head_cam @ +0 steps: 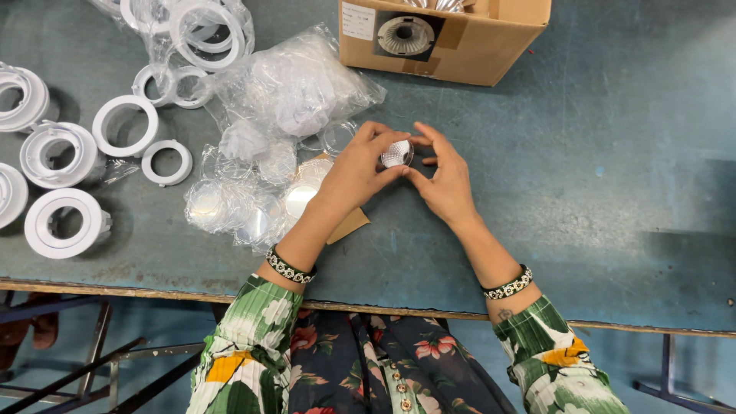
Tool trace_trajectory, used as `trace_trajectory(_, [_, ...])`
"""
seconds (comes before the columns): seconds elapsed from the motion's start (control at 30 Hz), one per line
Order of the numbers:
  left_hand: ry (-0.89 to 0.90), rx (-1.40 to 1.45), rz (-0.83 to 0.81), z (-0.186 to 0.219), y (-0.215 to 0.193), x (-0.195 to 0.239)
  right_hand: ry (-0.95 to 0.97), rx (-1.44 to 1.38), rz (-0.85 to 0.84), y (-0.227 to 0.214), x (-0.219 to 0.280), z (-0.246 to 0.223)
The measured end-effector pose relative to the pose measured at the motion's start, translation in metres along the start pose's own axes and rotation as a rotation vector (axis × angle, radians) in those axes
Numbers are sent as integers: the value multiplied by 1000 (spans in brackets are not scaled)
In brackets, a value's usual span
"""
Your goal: The person assembles LED lighting components by hand, inserting diffusers and internal parts into housing rings and then organizing the completed circular units into a blue storage bin.
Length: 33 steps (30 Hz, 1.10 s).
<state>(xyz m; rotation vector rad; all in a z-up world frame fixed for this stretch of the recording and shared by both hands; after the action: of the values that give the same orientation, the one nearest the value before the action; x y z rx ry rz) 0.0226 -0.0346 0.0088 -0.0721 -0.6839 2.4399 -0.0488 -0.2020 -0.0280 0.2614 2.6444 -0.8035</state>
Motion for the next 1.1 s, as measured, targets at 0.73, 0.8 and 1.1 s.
trace_trajectory(0.73, [56, 350, -5, -2, -15, 8, 247, -834, 62, -1, 0, 13])
trace_trajectory(0.8, [43, 353, 8, -3, -12, 8, 247, -806, 61, -1, -1, 9])
trace_trajectory(1.1, [144, 104, 159, -3, -4, 9, 272, -880, 40, 1, 5, 12])
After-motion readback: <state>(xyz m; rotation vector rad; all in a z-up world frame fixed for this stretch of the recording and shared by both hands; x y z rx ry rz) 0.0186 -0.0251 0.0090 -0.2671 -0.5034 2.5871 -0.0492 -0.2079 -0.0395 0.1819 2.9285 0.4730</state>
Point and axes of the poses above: each hand's wrist, its own x-axis away from the middle knuckle, its own y-axis out of the palm, z = x × y, the point moved 3 cm from there along -x, towards the middle knuckle, and after that the axes turned 12 degrees about -y, right-handed, at the moved point
